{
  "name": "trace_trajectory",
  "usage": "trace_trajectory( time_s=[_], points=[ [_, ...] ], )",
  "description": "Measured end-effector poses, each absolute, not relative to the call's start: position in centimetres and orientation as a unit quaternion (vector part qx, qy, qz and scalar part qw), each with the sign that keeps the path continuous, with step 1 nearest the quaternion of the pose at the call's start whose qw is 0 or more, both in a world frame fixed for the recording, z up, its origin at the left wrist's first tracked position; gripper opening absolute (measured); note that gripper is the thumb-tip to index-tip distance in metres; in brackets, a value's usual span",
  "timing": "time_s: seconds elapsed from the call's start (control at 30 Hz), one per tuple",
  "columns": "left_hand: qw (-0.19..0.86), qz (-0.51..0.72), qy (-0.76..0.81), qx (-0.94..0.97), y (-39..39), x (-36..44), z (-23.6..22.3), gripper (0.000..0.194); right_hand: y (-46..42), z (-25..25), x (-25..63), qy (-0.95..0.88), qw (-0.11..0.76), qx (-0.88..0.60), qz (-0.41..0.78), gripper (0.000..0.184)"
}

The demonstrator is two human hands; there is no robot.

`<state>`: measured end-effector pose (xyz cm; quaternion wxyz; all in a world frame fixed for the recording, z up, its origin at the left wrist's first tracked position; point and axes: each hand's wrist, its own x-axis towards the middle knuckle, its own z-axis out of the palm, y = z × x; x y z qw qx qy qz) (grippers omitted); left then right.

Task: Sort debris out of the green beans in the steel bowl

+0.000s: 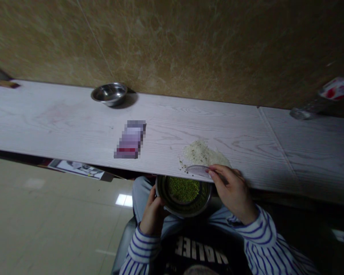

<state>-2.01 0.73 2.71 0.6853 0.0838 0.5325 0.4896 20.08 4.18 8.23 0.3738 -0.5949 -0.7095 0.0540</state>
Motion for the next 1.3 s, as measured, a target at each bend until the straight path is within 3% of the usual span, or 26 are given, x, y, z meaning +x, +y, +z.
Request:
trace_trajectory(
  time_s=[1.3],
  points=[
    [0.685, 0.482, 0.54, 0.08, 0.92, -2.1, 2.73, 0.069, 4.65, 8.32, 19.7, -0.706, 0.373, -0.599, 0.065, 0.014]
  ],
)
